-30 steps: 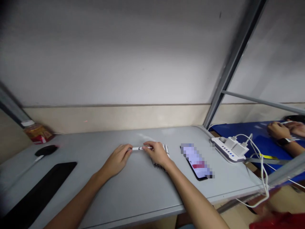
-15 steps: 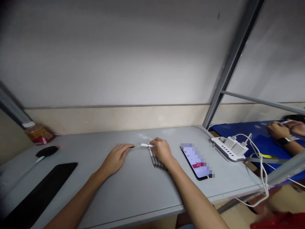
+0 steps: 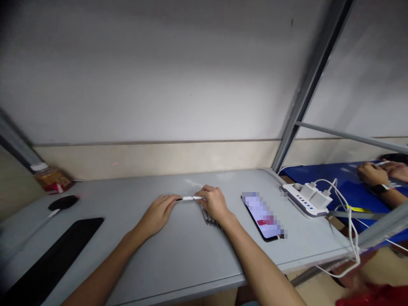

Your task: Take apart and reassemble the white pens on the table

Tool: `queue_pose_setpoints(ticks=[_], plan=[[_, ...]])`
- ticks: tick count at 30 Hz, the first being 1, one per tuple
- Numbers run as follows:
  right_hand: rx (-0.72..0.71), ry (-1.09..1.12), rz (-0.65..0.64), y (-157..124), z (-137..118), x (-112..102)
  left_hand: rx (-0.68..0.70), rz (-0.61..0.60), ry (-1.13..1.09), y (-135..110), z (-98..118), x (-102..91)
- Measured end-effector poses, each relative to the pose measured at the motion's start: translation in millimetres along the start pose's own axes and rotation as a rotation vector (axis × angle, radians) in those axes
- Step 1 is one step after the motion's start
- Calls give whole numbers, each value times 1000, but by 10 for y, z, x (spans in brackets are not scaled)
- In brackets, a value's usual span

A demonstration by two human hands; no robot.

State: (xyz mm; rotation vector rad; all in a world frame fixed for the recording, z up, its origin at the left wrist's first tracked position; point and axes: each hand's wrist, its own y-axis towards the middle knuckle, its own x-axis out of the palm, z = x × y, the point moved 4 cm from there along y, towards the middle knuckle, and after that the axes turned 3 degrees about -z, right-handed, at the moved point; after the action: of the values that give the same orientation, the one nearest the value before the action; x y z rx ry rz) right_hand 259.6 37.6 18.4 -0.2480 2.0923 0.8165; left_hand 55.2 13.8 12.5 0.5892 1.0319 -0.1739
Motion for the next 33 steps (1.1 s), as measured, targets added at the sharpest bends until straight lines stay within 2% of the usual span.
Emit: queue_pose_setpoints(ticks=[5, 11, 14, 18, 20, 25, 30, 33], plan=[[-81, 56, -14, -8, -81, 42, -29, 2, -46, -12, 34, 36], [-116, 197, 8, -3, -129, 11, 6, -31, -30, -21, 23, 78], [-78, 270, -24, 2, -148, -4, 11, -31, -33, -14, 38, 51], [43, 347, -118, 2, -138, 17, 28, -45, -21, -3, 80, -5], [88, 385, -126, 3, -121, 15, 27, -38, -17, 1, 83, -25], [82, 463, -101, 10, -77, -10, 12, -2, -12, 4, 52, -43], [177, 435, -158, -1, -12, 41, 26, -6, -20, -1, 66, -47], [145, 482, -128, -3, -26, 24, 19, 13, -20, -3, 65, -53]])
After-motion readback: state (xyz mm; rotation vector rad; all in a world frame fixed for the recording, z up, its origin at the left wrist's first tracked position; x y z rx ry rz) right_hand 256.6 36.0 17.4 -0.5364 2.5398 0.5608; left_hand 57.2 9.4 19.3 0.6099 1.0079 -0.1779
